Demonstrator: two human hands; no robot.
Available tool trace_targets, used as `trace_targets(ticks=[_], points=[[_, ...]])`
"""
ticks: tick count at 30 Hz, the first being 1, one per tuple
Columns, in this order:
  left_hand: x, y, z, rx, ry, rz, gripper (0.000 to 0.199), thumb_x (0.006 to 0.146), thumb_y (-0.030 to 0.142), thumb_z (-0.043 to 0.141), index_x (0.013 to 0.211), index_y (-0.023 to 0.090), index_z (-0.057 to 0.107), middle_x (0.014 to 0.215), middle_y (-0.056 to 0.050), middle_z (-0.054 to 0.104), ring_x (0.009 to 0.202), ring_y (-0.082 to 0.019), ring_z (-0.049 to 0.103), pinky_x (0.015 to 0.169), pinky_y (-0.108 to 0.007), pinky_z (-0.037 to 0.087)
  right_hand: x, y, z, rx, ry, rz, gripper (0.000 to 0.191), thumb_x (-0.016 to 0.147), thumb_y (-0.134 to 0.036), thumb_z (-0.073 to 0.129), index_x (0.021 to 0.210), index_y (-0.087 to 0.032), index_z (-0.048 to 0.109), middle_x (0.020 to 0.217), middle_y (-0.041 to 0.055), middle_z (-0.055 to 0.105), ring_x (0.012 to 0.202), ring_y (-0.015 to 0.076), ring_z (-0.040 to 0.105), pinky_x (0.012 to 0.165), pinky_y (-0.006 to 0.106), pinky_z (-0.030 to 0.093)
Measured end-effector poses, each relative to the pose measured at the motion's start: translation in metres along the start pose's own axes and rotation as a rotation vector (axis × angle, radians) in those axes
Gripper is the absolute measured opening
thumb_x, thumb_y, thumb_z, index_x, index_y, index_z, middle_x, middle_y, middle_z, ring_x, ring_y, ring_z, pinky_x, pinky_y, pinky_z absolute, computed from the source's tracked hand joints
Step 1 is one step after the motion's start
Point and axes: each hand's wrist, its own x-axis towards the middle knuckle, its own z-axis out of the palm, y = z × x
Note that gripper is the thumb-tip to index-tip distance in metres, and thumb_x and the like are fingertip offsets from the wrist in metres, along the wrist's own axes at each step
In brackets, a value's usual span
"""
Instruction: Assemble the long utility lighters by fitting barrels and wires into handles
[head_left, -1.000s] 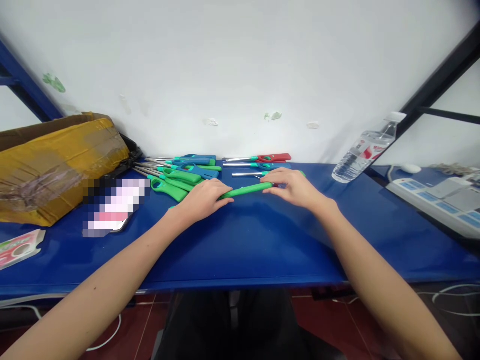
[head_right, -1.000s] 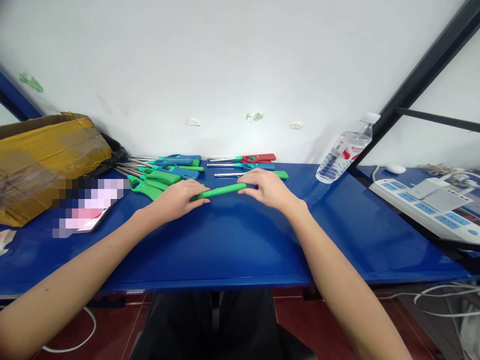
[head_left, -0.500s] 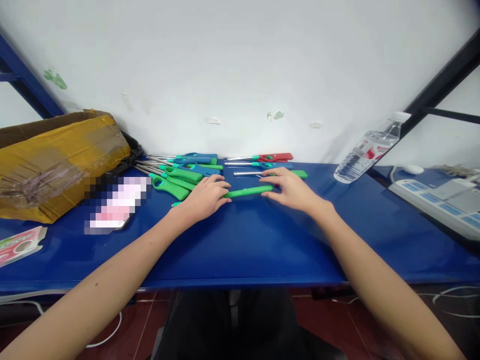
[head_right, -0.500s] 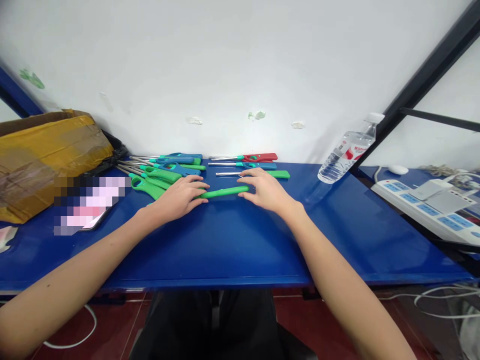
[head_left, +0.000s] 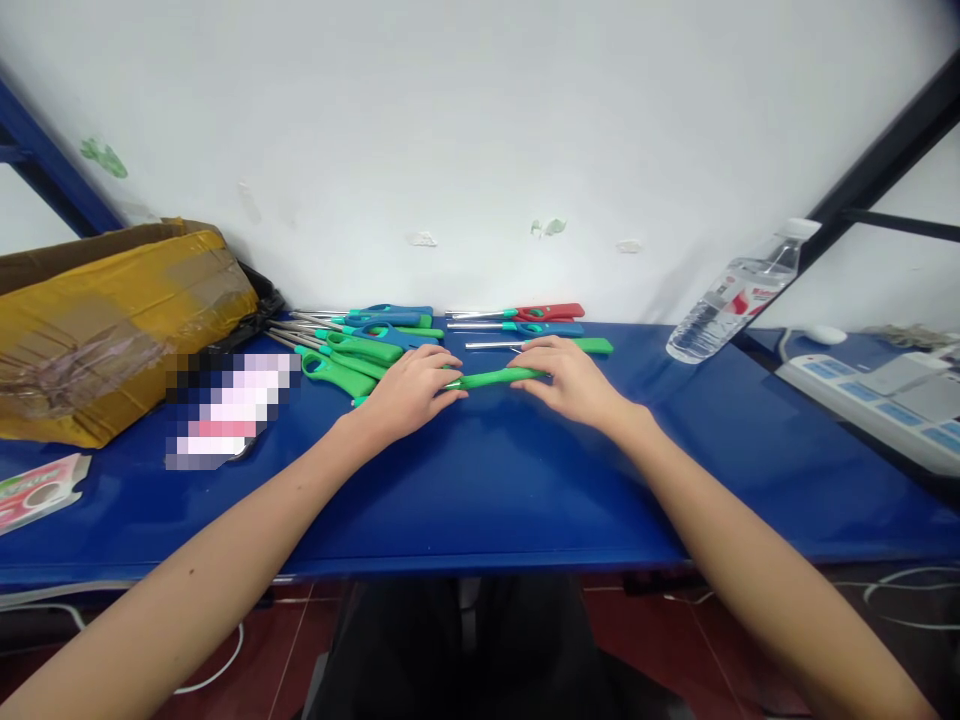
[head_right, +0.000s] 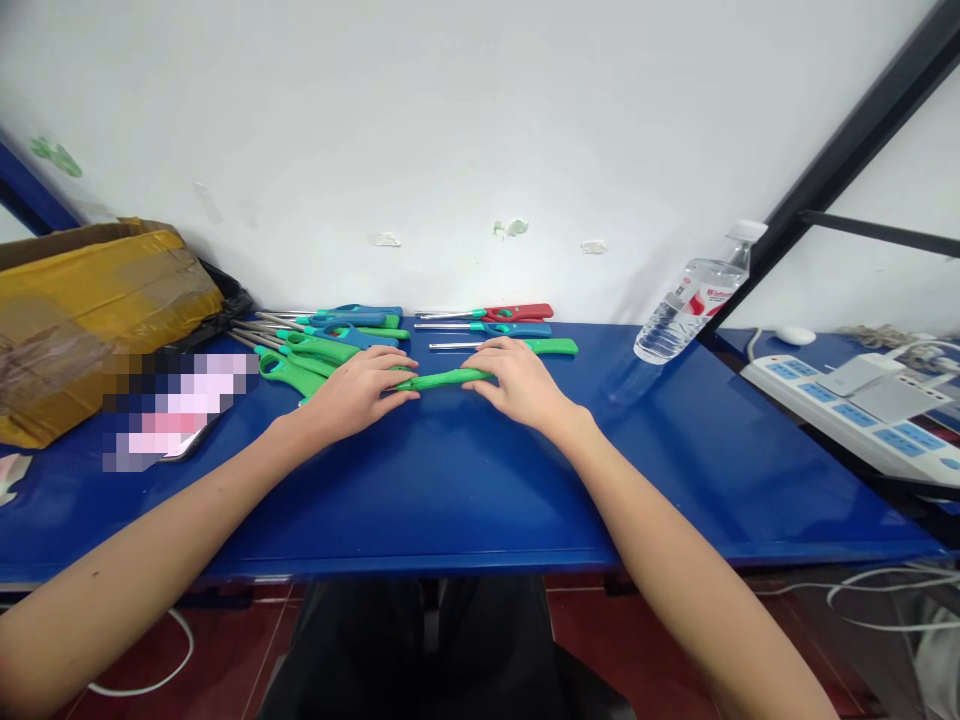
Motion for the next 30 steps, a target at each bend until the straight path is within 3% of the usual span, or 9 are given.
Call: trace_targets(ticks=[12, 17, 22, 26, 30], points=[[0.0, 0.004, -0.001, -0.076, -0.047, -0.016, 0.021, 0.097, 0.032, 0.059, 0.106, 0.02, 0.074, 0.114, -0.004, 0.074, 0.122, -0.029, 0.055, 0.102, -0.045, 0.041, 0.001, -0.002, -0.001, 0.133, 0.015, -0.008, 0.017, 0.091, -0.035, 0.065, 0.098, -0.023, 0.075, 0.1, 0.0068, 0.074, 0.098, 0.0258, 0.064, 0.093, 0.043, 0.048], [0.001, 0.005, -0.004, -0.057, 0.016, -0.053, 0.023, 0.094, 0.037, 0.063, 0.107, 0.021, 0.074, 0.11, -0.005, 0.075, 0.119, -0.029, 0.059, 0.102, -0.045, 0.041, 0.001, -0.003, -0.003, 0.261, 0.024, 0.125, 0.021, 0.087, -0.038, 0.069, 0.099, -0.022, 0.077, 0.098, 0.0062, 0.077, 0.089, 0.0251, 0.068, 0.085, 0.041, 0.051], [0.001, 0.011, -0.007, 0.012, 0.085, 0.034, 0.052, 0.094, 0.037, 0.065, 0.14, 0.015, 0.054, 0.117, -0.012, 0.071, 0.108, -0.026, 0.065, 0.098, -0.041, 0.044, 0.002, -0.007, -0.003, 0.479, 0.004, 0.277, 0.032, 0.084, -0.043, 0.068, 0.103, -0.019, 0.078, 0.103, 0.0059, 0.077, 0.092, 0.0266, 0.07, 0.082, 0.038, 0.053], [0.0, 0.015, -0.009, 0.033, 0.086, 0.042, 0.045, 0.098, 0.032, 0.059, 0.139, 0.016, 0.053, 0.117, -0.011, 0.072, 0.102, -0.023, 0.068, 0.091, -0.037, 0.046, 0.004, -0.006, -0.003, 0.543, -0.08, 0.311, 0.046, 0.09, -0.056, 0.056, 0.101, -0.018, 0.078, 0.094, 0.0054, 0.076, 0.085, 0.0245, 0.068, 0.075, 0.035, 0.052], [0.001, 0.014, -0.011, 0.038, 0.08, -0.051, 0.045, 0.098, 0.031, 0.06, 0.14, 0.017, 0.053, 0.115, -0.011, 0.073, 0.101, -0.025, 0.069, 0.086, -0.037, 0.048, 0.004, -0.001, -0.004, 0.731, 0.023, 0.456, 0.06, 0.093, -0.069, 0.042, 0.103, -0.022, 0.077, 0.102, 0.0067, 0.076, 0.097, 0.0244, 0.067, 0.084, 0.036, 0.052]])
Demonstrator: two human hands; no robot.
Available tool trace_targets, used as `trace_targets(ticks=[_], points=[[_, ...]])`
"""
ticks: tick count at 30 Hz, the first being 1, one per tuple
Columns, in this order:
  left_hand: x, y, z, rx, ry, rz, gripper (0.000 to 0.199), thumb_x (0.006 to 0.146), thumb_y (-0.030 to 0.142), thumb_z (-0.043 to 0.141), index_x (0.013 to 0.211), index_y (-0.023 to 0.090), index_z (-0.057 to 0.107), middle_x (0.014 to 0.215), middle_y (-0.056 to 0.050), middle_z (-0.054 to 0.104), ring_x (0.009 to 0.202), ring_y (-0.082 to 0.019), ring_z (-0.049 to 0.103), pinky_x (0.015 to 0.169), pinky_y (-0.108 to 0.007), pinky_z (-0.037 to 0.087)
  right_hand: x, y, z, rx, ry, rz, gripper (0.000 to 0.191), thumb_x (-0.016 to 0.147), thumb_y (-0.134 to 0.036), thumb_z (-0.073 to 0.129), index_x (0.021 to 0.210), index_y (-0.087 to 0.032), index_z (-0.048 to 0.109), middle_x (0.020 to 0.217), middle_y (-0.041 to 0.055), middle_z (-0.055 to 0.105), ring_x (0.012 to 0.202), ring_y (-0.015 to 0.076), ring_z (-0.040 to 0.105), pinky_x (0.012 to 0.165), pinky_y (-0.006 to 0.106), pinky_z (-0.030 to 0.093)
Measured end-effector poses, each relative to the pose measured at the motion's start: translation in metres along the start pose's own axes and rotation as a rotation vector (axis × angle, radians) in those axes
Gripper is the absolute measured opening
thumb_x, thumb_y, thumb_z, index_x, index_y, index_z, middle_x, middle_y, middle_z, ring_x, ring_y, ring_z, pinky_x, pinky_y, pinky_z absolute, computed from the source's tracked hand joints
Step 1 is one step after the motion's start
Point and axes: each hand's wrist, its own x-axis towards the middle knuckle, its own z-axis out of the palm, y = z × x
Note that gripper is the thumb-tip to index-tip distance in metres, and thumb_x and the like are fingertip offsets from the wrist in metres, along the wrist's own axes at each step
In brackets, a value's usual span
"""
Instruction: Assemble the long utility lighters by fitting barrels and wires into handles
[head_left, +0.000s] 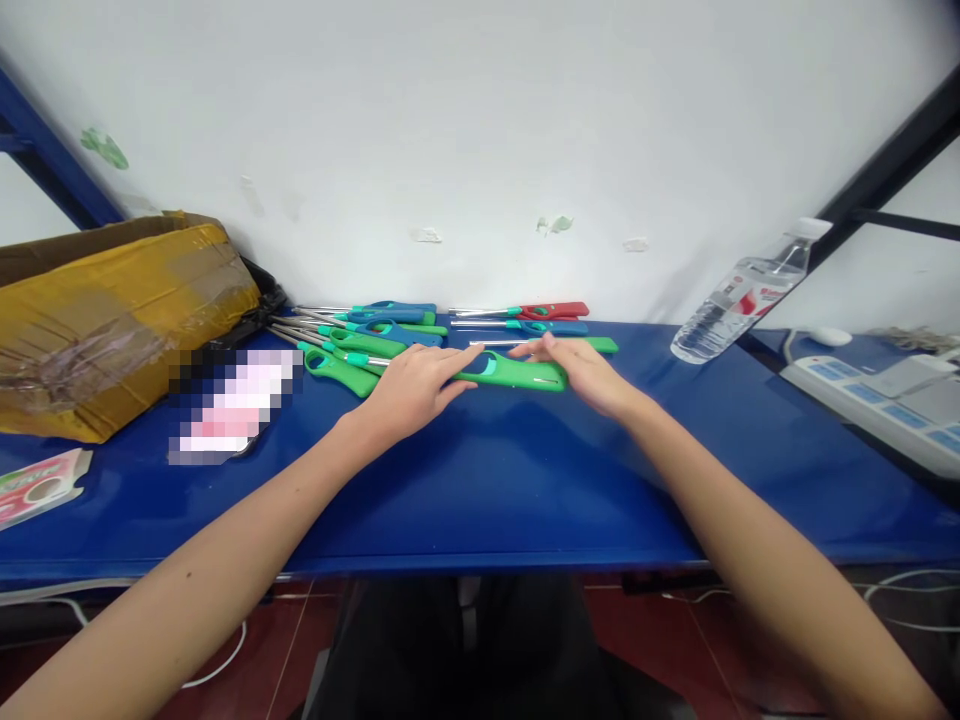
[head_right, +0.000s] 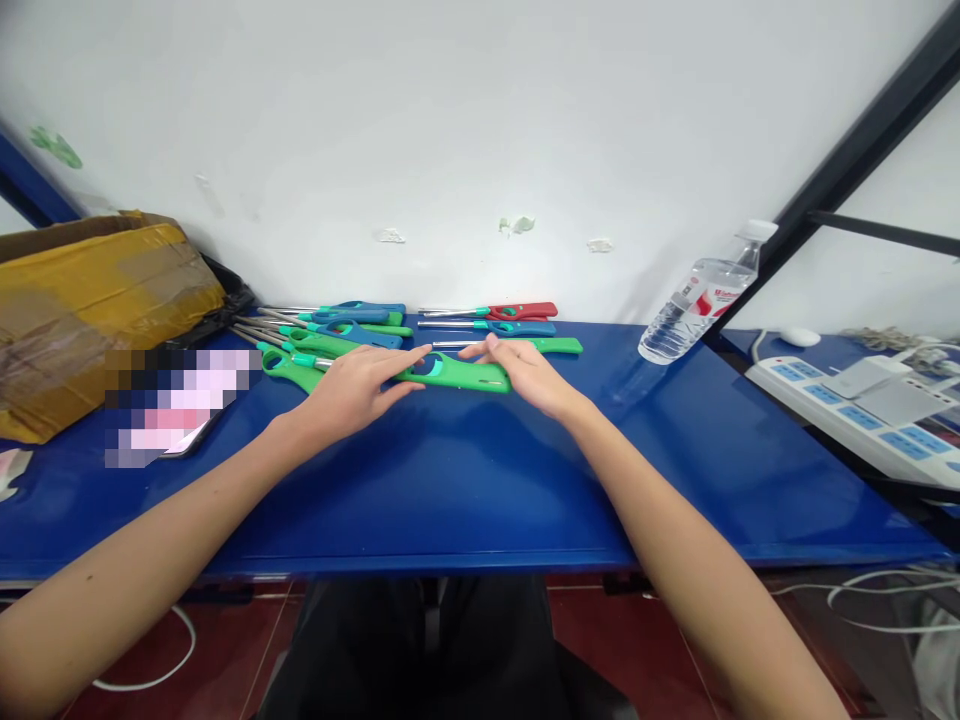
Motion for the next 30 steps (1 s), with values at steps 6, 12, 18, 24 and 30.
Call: trace_targets(ticks=[6, 12, 18, 24, 30], points=[[0.001, -0.002, -0.002, 0.037, -0.047, -0.069, 0.046, 0.097, 0.029, 0.06, 0.141, 0.016, 0.053, 0.115, -0.011, 0.073, 0.1, -0.027, 0.069, 0.084, -0.037, 0.049, 0.003, 0.002, -0.004, 0.167, 0.056, 0.088, 0.069, 0.091, -0.076, 0.034, 0.106, -0.021, 0.073, 0.102, 0.0093, 0.077, 0.099, 0.026, 0.069, 0.087, 0.039, 0.052], [0.002, 0.001, -0.007, 0.06, -0.142, -0.122, 0.044, 0.099, 0.029, 0.054, 0.141, 0.013, 0.051, 0.12, -0.013, 0.07, 0.107, -0.028, 0.066, 0.09, -0.04, 0.048, -0.002, -0.004, -0.006, -0.109, 0.009, -0.042, 0.048, 0.088, -0.061, 0.058, 0.105, -0.019, 0.073, 0.111, 0.0092, 0.074, 0.103, 0.027, 0.067, 0.09, 0.04, 0.051], [0.002, 0.008, -0.011, 0.063, -0.297, -0.082, 0.039, 0.096, 0.03, 0.058, 0.13, 0.011, 0.06, 0.106, -0.013, 0.072, 0.101, -0.031, 0.061, 0.086, -0.041, 0.048, -0.004, 0.003, -0.001, -0.45, -0.215, -0.174, 0.04, 0.08, -0.044, 0.074, 0.112, -0.02, 0.073, 0.109, 0.0079, 0.075, 0.092, 0.0259, 0.067, 0.081, 0.039, 0.052], [-0.003, 0.004, -0.001, 0.055, -0.296, -0.016, 0.029, 0.091, 0.032, 0.062, 0.112, 0.014, 0.068, 0.107, -0.015, 0.068, 0.105, -0.032, 0.055, 0.088, -0.044, 0.045, 0.0, 0.022, 0.008, -0.564, -0.22, -0.341, 0.033, 0.086, -0.039, 0.069, 0.114, -0.021, 0.074, 0.122, 0.0116, 0.069, 0.113, 0.0305, 0.063, 0.1, 0.048, 0.048], [-0.003, 0.002, 0.012, -0.044, -0.216, 0.051, 0.035, 0.098, 0.033, 0.053, 0.125, 0.014, 0.062, 0.12, -0.014, 0.064, 0.11, -0.028, 0.056, 0.096, -0.042, 0.043, -0.002, 0.023, 0.018, -0.625, -0.2, -0.367, 0.035, 0.092, -0.041, 0.063, 0.121, -0.023, 0.071, 0.131, 0.0123, 0.063, 0.124, 0.0305, 0.057, 0.107, 0.05, 0.045]])
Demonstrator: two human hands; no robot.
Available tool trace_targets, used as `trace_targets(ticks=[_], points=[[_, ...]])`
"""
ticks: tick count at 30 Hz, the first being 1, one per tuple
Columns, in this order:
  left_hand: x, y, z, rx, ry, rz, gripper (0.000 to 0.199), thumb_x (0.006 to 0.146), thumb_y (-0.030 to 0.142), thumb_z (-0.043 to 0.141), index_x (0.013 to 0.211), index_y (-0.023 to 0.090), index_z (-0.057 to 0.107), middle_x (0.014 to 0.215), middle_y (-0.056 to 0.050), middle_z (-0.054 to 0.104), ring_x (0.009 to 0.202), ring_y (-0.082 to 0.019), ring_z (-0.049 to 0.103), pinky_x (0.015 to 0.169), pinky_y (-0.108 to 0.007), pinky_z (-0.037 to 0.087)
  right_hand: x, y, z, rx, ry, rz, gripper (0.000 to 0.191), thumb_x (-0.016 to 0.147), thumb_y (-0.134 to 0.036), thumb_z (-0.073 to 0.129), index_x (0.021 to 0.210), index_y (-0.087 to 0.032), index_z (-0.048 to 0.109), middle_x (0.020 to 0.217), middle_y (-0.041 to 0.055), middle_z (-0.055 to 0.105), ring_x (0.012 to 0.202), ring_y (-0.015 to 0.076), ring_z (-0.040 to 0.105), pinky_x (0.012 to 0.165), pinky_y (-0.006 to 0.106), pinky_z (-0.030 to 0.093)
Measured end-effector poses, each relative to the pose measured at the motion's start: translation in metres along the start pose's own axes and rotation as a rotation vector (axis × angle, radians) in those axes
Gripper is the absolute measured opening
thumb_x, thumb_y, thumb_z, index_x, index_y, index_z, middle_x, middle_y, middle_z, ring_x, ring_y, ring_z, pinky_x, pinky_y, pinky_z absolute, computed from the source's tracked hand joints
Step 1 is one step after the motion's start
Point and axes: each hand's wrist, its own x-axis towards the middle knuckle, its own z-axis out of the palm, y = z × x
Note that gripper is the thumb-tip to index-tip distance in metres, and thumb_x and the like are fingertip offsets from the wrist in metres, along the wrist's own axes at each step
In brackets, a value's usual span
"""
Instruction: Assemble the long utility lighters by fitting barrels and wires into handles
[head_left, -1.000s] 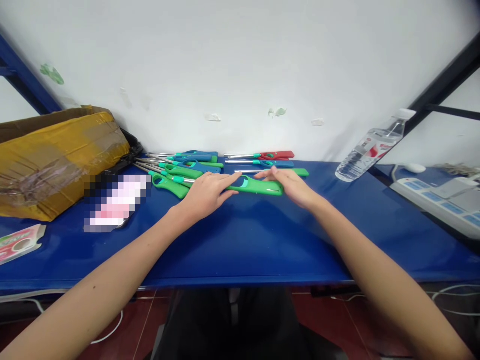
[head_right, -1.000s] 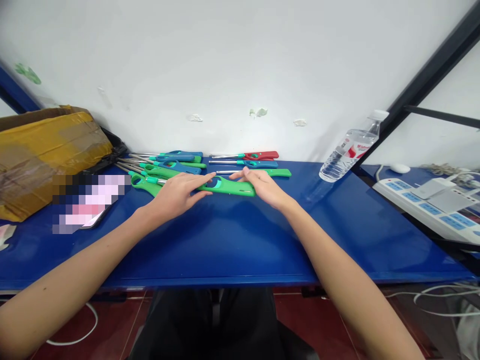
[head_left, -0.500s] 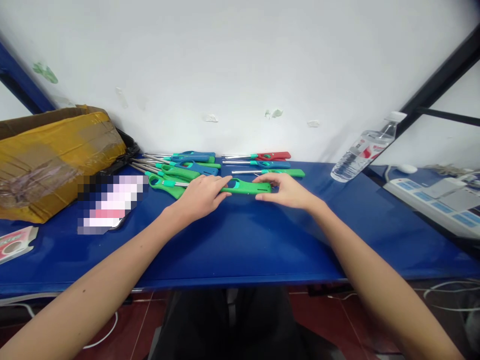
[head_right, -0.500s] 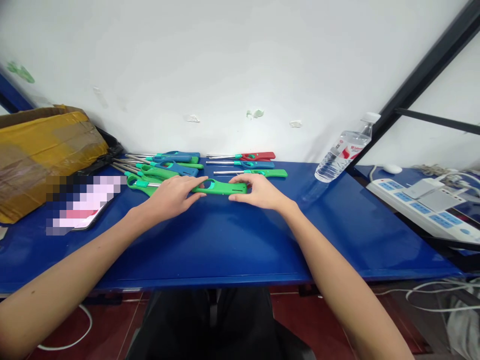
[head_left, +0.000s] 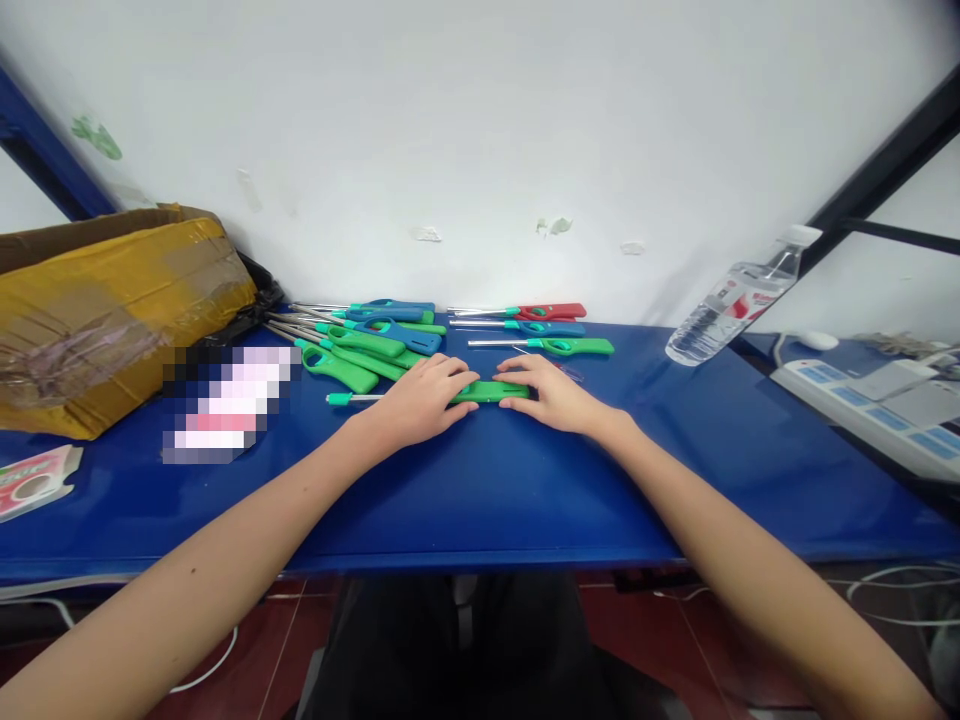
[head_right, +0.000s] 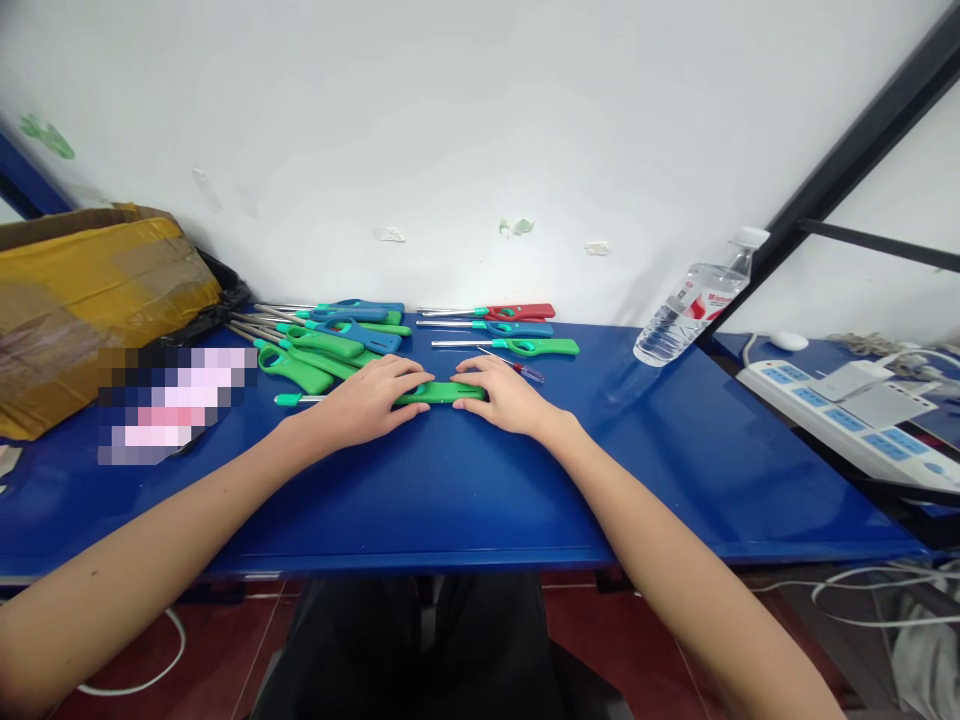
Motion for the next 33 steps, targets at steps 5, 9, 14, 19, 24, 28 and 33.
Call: trace_targets(ticks=[5, 9, 14, 19, 24, 28, 33], points=[[0.003, 0.001, 0.006, -0.035, 0.007, 0.015, 0.032, 0.102, 0.03, 0.047, 0.123, 0.016, 0.066, 0.118, -0.01, 0.068, 0.109, -0.027, 0.057, 0.096, -0.042, 0.042, 0.0, 0.01, -0.009, -0.026, 0.135, 0.082, 0.037, 0.095, -0.042, 0.057, 0.118, -0.018, 0.072, 0.129, 0.0156, 0.064, 0.124, 0.031, 0.057, 0.108, 0.051, 0.044], [0.004, -0.001, 0.007, -0.042, 0.008, -0.013, 0.032, 0.101, 0.032, 0.05, 0.122, 0.016, 0.068, 0.117, -0.011, 0.07, 0.108, -0.028, 0.057, 0.095, -0.044, 0.044, -0.008, 0.036, -0.026, -0.169, 0.236, 0.177, 0.022, 0.09, -0.029, 0.062, 0.098, -0.018, 0.079, 0.118, 0.0157, 0.068, 0.115, 0.0333, 0.061, 0.102, 0.054, 0.047], [0.005, -0.005, 0.007, -0.093, 0.012, -0.023, 0.03, 0.097, 0.031, 0.057, 0.119, 0.016, 0.07, 0.117, -0.011, 0.071, 0.11, -0.029, 0.059, 0.095, -0.045, 0.046, -0.017, 0.056, -0.037, -0.245, 0.174, 0.251, 0.01, 0.081, -0.025, 0.072, 0.084, -0.021, 0.081, 0.123, 0.0146, 0.065, 0.123, 0.0369, 0.055, 0.103, 0.057, 0.045], [0.006, -0.009, 0.005, -0.111, 0.043, -0.001, 0.025, 0.093, 0.028, 0.062, 0.112, 0.017, 0.073, 0.108, -0.011, 0.074, 0.112, -0.03, 0.063, 0.097, -0.046, 0.05, -0.018, 0.06, -0.035, -0.23, 0.086, 0.229, 0.009, 0.078, -0.022, 0.073, 0.082, -0.022, 0.081, 0.123, 0.0132, 0.067, 0.125, 0.0366, 0.055, 0.105, 0.058, 0.043], [0.005, -0.01, 0.005, -0.12, 0.066, 0.026, 0.024, 0.092, 0.027, 0.063, 0.11, 0.017, 0.073, 0.114, -0.011, 0.073, 0.122, -0.03, 0.06, 0.105, -0.048, 0.048, -0.015, 0.062, -0.031, -0.251, 0.087, 0.208, 0.013, 0.078, -0.017, 0.069, 0.077, -0.022, 0.081, 0.12, 0.0118, 0.071, 0.121, 0.0367, 0.057, 0.101, 0.057, 0.046], [0.005, -0.009, 0.006, -0.09, 0.059, 0.04, 0.024, 0.094, 0.027, 0.061, 0.111, 0.015, 0.072, 0.115, -0.012, 0.073, 0.121, -0.03, 0.06, 0.106, -0.047, 0.046, -0.012, 0.056, -0.028, -0.308, 0.072, 0.202, 0.014, 0.077, -0.015, 0.067, 0.072, -0.02, 0.079, 0.117, 0.0118, 0.072, 0.123, 0.037, 0.055, 0.1, 0.053, 0.048], [0.004, -0.007, 0.005, -0.08, 0.05, 0.017, 0.024, 0.094, 0.029, 0.062, 0.112, 0.017, 0.072, 0.113, -0.011, 0.072, 0.12, -0.031, 0.059, 0.103, -0.047, 0.047, -0.008, 0.044, -0.025, -0.313, 0.112, 0.154, 0.014, 0.076, -0.013, 0.064, 0.069, -0.018, 0.075, 0.115, 0.0142, 0.072, 0.121, 0.0386, 0.056, 0.098, 0.055, 0.049]])
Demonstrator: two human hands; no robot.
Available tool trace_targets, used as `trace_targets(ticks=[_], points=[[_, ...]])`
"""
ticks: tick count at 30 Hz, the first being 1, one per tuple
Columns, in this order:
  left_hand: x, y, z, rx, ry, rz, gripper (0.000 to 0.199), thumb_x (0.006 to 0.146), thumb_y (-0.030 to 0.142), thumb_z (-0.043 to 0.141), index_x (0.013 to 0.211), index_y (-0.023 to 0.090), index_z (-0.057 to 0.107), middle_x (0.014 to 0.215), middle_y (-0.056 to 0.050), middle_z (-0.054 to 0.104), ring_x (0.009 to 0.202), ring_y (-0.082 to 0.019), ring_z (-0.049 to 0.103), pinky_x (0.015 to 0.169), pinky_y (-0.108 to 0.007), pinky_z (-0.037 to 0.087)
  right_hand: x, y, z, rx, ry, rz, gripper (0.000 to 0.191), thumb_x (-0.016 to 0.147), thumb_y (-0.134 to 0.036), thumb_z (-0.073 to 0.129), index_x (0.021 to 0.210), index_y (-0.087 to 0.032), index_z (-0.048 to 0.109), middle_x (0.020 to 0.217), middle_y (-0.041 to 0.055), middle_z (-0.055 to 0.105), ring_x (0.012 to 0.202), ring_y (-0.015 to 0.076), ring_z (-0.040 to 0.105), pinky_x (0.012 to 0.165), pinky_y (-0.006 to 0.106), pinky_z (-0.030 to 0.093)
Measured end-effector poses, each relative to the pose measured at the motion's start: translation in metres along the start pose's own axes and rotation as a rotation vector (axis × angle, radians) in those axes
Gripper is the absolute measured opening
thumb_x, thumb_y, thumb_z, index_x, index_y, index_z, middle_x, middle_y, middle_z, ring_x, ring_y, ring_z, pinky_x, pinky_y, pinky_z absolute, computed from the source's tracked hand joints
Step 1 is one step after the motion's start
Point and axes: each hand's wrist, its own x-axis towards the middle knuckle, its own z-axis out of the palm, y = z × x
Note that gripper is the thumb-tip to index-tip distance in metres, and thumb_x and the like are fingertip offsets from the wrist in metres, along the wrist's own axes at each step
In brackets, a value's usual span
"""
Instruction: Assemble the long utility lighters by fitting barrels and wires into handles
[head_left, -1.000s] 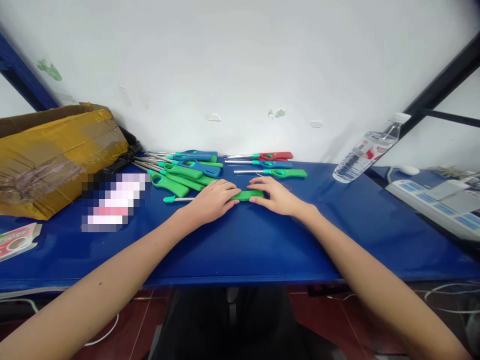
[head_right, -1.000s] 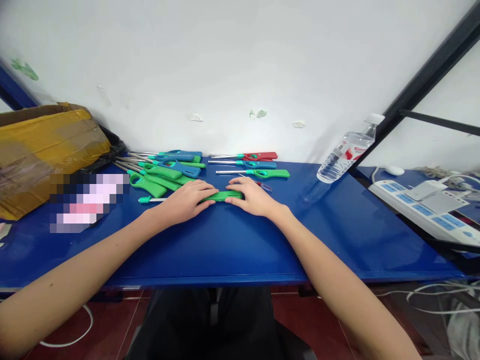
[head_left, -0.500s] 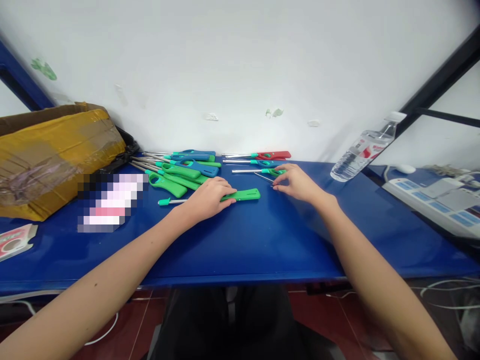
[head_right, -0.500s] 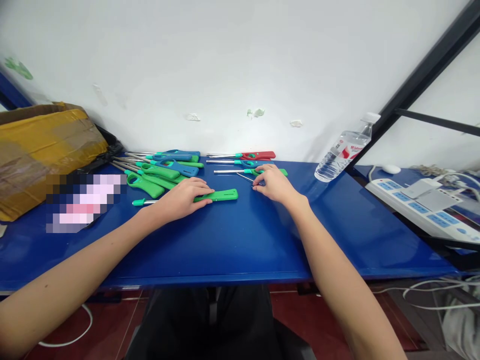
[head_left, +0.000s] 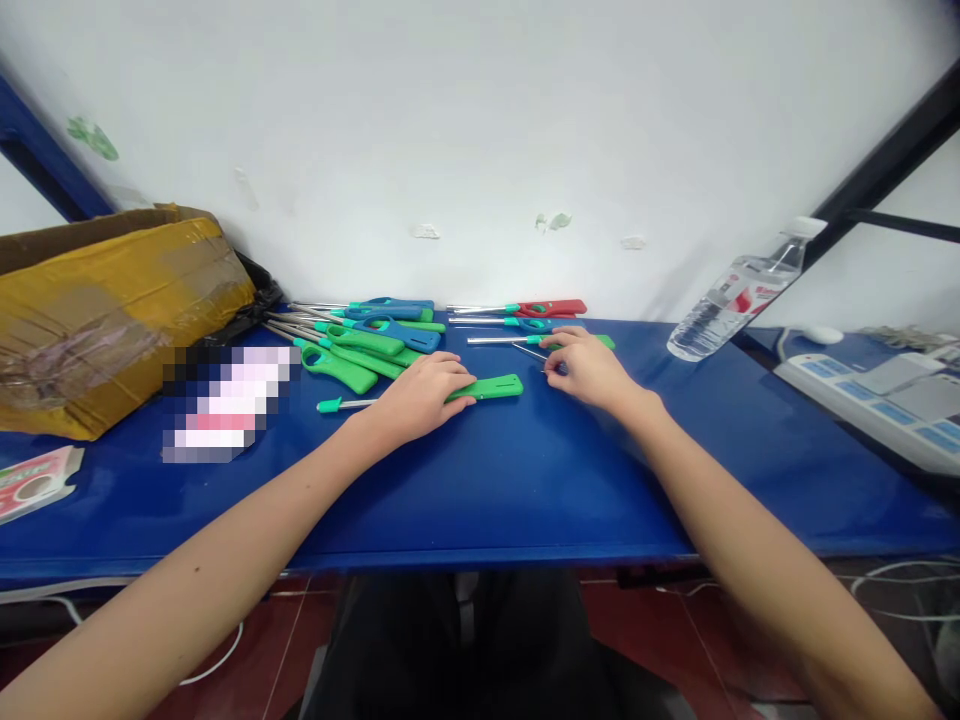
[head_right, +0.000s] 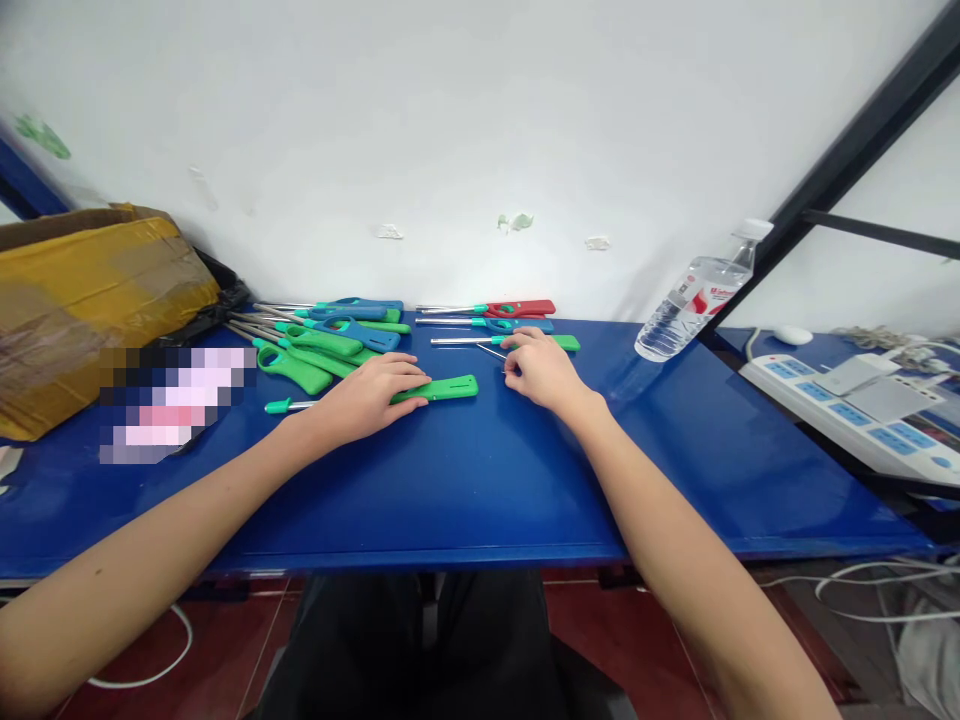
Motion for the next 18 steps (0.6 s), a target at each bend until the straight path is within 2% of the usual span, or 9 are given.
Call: trace_targets(ticks=[5, 10, 18], points=[[-0.001, 0.001, 0.002, 0.008, 0.005, -0.002, 0.025, 0.094, 0.029, 0.061, 0.113, 0.016, 0.071, 0.112, -0.012, 0.071, 0.117, -0.031, 0.058, 0.1, -0.048, 0.047, 0.002, -0.019, -0.004, 0.08, 0.051, -0.114, 0.01, 0.081, -0.016, 0.062, 0.079, -0.019, 0.071, 0.111, 0.0128, 0.07, 0.114, 0.0319, 0.059, 0.1, 0.049, 0.048], [-0.001, 0.002, 0.003, 0.006, 0.014, 0.014, 0.025, 0.095, 0.029, 0.059, 0.113, 0.015, 0.071, 0.11, -0.012, 0.071, 0.109, -0.029, 0.06, 0.097, -0.045, 0.048, 0.003, -0.037, -0.008, 0.106, 0.056, -0.191, 0.013, 0.087, -0.017, 0.057, 0.086, -0.02, 0.07, 0.107, 0.0114, 0.071, 0.112, 0.0301, 0.06, 0.099, 0.047, 0.048], [0.0, 0.003, 0.0, 0.006, -0.014, 0.012, 0.026, 0.096, 0.028, 0.058, 0.115, 0.016, 0.07, 0.11, -0.012, 0.071, 0.105, -0.028, 0.061, 0.094, -0.043, 0.048, 0.004, -0.043, -0.004, 0.14, 0.045, -0.24, 0.018, 0.091, -0.017, 0.053, 0.09, -0.02, 0.071, 0.105, 0.0111, 0.072, 0.109, 0.0293, 0.062, 0.098, 0.048, 0.049]])
